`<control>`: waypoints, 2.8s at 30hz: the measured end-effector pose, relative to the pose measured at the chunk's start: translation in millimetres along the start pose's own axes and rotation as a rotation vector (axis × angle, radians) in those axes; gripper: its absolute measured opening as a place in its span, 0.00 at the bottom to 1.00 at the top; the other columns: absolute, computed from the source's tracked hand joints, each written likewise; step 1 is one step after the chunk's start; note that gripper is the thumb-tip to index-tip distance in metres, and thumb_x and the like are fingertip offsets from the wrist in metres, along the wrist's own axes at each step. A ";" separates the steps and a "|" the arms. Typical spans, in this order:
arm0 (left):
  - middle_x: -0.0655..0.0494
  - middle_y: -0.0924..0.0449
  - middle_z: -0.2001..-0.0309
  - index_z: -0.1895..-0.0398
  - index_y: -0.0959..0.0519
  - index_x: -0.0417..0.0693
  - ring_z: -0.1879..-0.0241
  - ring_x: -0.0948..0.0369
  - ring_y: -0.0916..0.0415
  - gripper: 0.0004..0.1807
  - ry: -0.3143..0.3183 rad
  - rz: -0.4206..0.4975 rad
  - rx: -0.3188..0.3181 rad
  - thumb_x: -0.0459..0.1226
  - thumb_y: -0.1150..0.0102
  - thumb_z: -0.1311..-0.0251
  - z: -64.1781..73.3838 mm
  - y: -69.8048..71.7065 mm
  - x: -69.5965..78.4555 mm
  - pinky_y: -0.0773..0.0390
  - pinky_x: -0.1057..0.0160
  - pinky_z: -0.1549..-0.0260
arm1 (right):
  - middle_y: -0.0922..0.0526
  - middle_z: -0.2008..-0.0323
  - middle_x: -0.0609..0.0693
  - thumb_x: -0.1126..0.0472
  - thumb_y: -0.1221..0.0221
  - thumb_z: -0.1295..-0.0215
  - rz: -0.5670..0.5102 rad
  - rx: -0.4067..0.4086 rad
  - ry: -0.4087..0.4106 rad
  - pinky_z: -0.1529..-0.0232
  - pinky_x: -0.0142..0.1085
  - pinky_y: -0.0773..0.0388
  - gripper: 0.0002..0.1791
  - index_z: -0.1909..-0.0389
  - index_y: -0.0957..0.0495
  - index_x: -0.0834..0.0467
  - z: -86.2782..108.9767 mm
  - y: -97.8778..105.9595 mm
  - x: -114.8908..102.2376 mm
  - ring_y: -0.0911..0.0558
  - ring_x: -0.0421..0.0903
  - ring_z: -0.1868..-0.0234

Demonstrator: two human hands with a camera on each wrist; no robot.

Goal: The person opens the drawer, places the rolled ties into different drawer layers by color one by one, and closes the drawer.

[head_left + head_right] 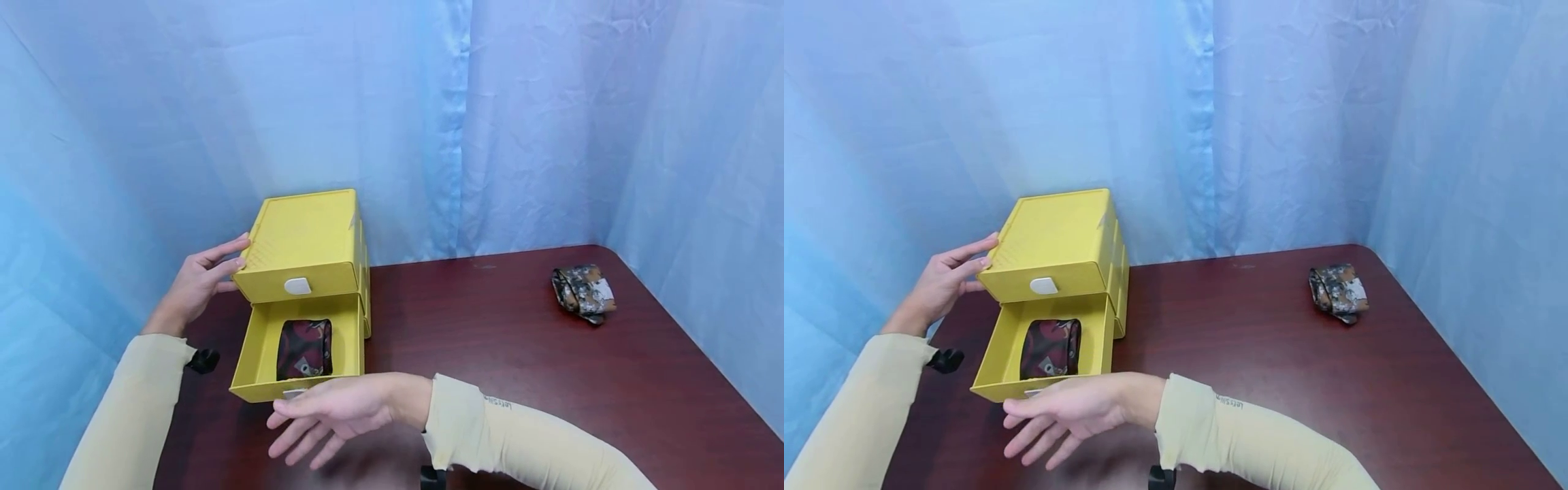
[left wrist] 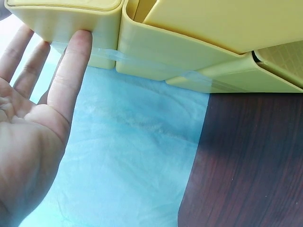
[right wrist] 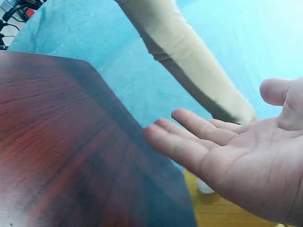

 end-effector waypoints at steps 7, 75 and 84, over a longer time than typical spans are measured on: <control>0.56 0.42 0.22 0.28 0.30 0.41 0.41 0.72 0.25 0.25 0.006 0.020 0.002 0.33 0.43 0.26 -0.3 0.0 -1.9 0.15 0.64 0.60 | 0.19 0.39 0.57 0.43 0.59 0.17 -0.005 0.039 -0.018 0.43 0.52 0.21 0.28 0.30 0.32 0.58 -4.6 4.2 19.2 0.20 0.54 0.38; 0.58 0.40 0.23 0.28 0.30 0.41 0.44 0.70 0.21 0.25 -0.001 0.058 0.007 0.32 0.43 0.27 -0.8 1.4 0.8 0.15 0.64 0.61 | 0.28 0.34 0.69 0.33 0.55 0.24 -0.449 0.062 0.069 0.33 0.64 0.39 0.35 0.27 0.44 0.50 -37.7 18.7 44.8 0.36 0.73 0.31; 0.58 0.40 0.23 0.28 0.29 0.42 0.42 0.71 0.23 0.26 0.010 0.051 0.011 0.33 0.43 0.27 -1.1 1.3 0.4 0.15 0.64 0.61 | 0.18 0.48 0.61 0.33 0.54 0.24 -0.447 0.101 0.083 0.35 0.65 0.36 0.36 0.29 0.42 0.53 -37.4 22.3 35.0 0.34 0.75 0.33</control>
Point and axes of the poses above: each hand's wrist, its own z-axis away from the middle knuckle, its own y-axis out of the back of the hand, x = y × z, the point moved 9 cm from there along -z, towards the middle knuckle
